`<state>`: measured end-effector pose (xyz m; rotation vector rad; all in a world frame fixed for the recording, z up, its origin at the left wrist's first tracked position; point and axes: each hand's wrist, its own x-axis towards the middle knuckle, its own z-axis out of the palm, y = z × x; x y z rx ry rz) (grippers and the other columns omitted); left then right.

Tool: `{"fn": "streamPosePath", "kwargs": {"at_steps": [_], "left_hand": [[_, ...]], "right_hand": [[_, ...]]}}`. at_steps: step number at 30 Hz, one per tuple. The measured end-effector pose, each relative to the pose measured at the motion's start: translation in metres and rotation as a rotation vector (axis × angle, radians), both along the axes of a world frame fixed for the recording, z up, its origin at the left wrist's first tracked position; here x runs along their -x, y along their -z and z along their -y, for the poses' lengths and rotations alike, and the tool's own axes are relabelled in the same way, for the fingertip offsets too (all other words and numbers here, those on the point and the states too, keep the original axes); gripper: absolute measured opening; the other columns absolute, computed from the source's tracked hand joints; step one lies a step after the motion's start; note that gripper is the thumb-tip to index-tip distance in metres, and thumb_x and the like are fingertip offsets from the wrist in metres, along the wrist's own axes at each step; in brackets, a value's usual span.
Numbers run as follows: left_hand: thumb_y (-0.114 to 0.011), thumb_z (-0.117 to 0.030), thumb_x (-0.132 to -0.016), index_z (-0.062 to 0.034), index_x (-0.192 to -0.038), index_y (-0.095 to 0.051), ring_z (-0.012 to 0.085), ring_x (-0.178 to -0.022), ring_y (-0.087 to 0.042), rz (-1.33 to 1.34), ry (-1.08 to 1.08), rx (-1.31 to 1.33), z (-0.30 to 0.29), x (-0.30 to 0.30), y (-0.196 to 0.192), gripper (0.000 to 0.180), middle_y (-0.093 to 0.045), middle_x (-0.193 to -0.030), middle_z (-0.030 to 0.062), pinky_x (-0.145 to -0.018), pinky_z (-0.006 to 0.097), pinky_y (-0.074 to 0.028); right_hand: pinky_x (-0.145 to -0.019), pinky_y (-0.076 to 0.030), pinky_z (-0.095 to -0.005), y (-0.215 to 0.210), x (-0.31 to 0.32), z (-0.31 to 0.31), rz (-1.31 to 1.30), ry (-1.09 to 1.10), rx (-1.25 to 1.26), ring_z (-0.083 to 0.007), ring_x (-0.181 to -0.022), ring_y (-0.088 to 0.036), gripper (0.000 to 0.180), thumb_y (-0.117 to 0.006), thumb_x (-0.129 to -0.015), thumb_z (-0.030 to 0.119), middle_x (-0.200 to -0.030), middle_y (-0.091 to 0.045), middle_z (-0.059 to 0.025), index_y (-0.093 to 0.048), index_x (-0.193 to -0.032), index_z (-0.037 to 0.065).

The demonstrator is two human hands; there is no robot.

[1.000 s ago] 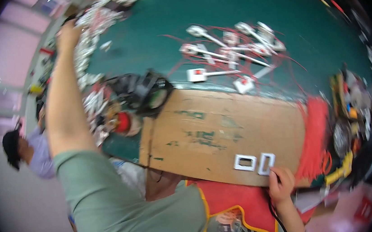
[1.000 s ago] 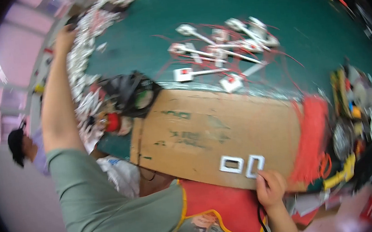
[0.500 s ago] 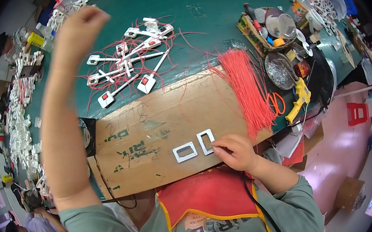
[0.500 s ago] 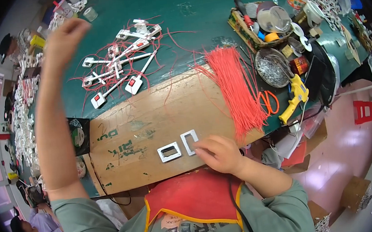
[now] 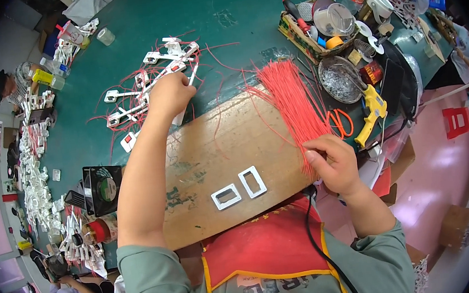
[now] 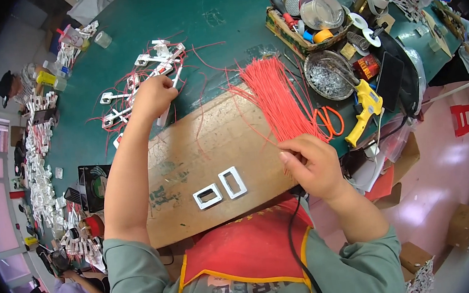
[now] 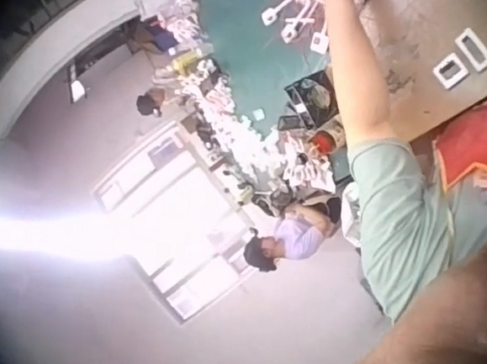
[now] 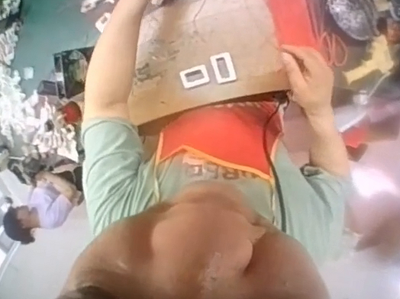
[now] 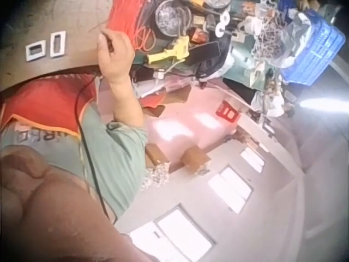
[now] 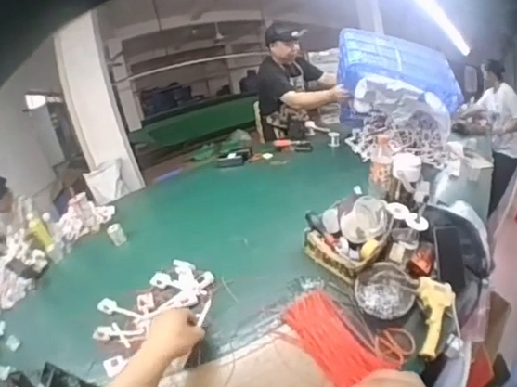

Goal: Manual assembly of lighting fixture components by threading wires through plastic housings.

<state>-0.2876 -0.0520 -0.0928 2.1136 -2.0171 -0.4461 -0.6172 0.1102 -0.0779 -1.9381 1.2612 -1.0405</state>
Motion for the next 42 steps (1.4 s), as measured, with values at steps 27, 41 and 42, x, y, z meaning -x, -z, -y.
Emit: {"fn": "streamPosePath", "kwargs": {"at_steps": [27, 41, 42], "left_hand": [[-0.059, -0.018, -0.090, 0.0014, -0.106, -0.061, 0.0161, -0.071, -0.060, -1.733, -0.087, -0.403, -0.110, 0.022, 0.001, 0.026, -0.061, -0.082, 0.0061, -0.065, 0.031, -0.052], [-0.053, -0.030, -0.094, 0.0017, -0.120, -0.055, 0.0202, -0.088, -0.063, -1.449, 0.108, -0.223, -0.105, 0.047, -0.001, 0.041, -0.064, -0.101, 0.0139, -0.071, 0.032, -0.053], [-0.051, -0.032, -0.095, 0.0017, -0.124, -0.053, 0.0217, -0.099, -0.060, -1.479, 0.075, -0.170, -0.099, 0.030, 0.010, 0.045, -0.062, -0.107, 0.0142, -0.084, 0.036, -0.050]], "right_hand": [[-0.059, -0.041, -0.0193, 0.000, -0.130, 0.148, 0.710, -0.403, -0.848, -0.0036, -0.068, -0.052, 0.027, -0.061, -0.090, 0.027, -0.078, -0.056, 0.0041, -0.066, -0.104, 0.004], [-0.061, -0.047, -0.0241, -0.023, -0.066, 0.129, 0.704, -0.238, -0.547, -0.0109, -0.066, -0.059, 0.022, -0.067, -0.087, 0.025, -0.075, -0.065, -0.0033, -0.070, -0.086, 0.003], [-0.063, -0.050, -0.0249, -0.033, -0.049, 0.125, 0.777, -0.258, -0.465, -0.0119, -0.067, -0.060, 0.024, -0.066, -0.087, 0.023, -0.076, -0.066, -0.0055, -0.069, -0.087, 0.000]]}}
